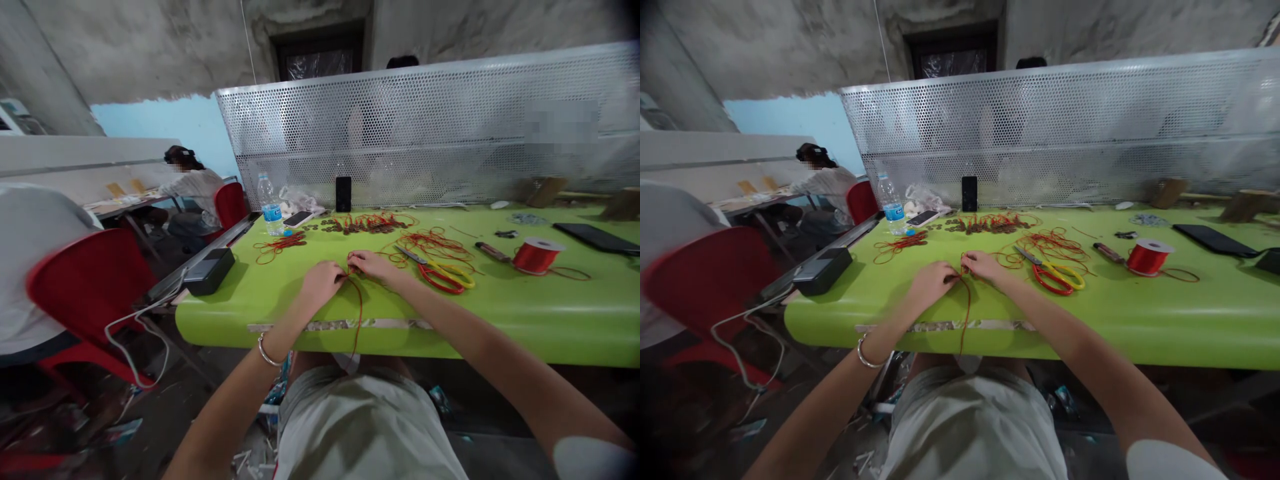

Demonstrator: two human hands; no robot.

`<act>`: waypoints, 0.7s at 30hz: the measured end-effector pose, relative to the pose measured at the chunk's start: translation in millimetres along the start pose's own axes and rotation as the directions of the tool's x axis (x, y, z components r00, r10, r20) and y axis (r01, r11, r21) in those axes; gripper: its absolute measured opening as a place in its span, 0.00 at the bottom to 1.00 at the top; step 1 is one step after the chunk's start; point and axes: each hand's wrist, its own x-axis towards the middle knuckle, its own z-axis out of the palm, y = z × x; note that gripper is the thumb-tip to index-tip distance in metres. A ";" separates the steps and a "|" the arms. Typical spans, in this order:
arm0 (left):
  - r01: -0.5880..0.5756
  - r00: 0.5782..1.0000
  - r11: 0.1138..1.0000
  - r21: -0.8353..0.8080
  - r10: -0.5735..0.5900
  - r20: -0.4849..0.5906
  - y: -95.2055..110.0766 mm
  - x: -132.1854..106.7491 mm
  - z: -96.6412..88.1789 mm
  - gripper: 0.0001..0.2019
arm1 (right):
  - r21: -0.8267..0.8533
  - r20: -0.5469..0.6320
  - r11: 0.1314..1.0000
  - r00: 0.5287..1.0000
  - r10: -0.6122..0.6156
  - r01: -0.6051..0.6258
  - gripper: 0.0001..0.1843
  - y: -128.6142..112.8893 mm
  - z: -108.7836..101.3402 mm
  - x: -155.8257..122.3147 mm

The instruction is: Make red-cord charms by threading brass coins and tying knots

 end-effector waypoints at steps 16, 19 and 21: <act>0.062 0.987 0.991 0.122 -0.079 0.137 20.8 9.9 -16.0 0.11 | 0.131 0.052 0.986 0.992 -0.111 0.103 0.11 -2.4 -13.3 -15.6; 0.090 0.984 0.988 0.124 -0.107 0.139 21.5 9.1 -16.3 0.12 | 0.164 0.081 0.977 0.985 -0.153 0.138 0.11 4.6 -14.3 -18.0; 0.094 0.984 0.988 0.121 -0.111 0.141 21.4 8.1 -16.1 0.13 | 0.144 0.084 0.976 0.980 -0.178 0.165 0.13 8.1 -14.1 -19.2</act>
